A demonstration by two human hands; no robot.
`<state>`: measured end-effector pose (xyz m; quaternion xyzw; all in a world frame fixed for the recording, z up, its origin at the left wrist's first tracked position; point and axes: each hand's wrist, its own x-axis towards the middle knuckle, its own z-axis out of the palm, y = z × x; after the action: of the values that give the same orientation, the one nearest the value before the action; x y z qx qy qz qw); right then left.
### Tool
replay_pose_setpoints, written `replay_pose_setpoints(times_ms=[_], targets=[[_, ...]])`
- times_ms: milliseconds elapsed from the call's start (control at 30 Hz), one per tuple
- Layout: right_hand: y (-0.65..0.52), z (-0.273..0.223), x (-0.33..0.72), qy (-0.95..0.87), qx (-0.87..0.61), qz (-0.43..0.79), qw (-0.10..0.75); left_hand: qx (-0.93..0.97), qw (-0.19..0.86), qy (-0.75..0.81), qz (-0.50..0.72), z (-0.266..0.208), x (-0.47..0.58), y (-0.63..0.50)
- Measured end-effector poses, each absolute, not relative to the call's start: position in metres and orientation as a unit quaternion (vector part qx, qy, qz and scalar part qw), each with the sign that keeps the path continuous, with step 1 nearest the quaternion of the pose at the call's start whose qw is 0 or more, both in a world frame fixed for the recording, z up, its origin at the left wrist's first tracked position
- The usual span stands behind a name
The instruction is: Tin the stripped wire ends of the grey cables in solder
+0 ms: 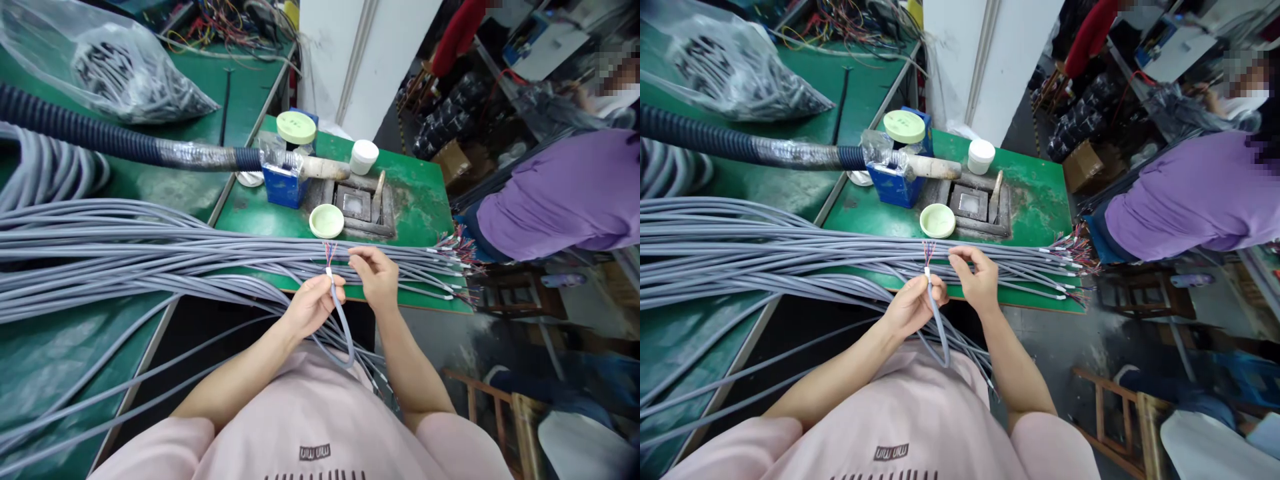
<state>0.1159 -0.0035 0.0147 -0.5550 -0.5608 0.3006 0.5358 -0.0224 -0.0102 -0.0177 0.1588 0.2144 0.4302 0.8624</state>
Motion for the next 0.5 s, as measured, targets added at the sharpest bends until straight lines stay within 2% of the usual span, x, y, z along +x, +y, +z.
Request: replay_pose_setpoints(times_ms=[100,233,367,500], targets=[[-0.018,0.021,0.124,-0.711,-0.476,0.161,0.492,0.109,0.862,0.230,0.439,-0.013,-0.027,-0.003],[-0.026,0.019,0.127,-0.827,-0.381,0.050,0.409,0.072,0.870,0.233,0.428,-0.001,-0.026,0.004],[-0.019,0.019,0.123,-0.834,-0.362,0.005,0.415,0.129,0.861,0.224,0.439,0.009,-0.023,0.004],[-0.005,0.032,0.123,-0.805,-0.384,0.016,0.452,0.276,0.779,0.275,0.492,0.016,-0.034,0.001]])
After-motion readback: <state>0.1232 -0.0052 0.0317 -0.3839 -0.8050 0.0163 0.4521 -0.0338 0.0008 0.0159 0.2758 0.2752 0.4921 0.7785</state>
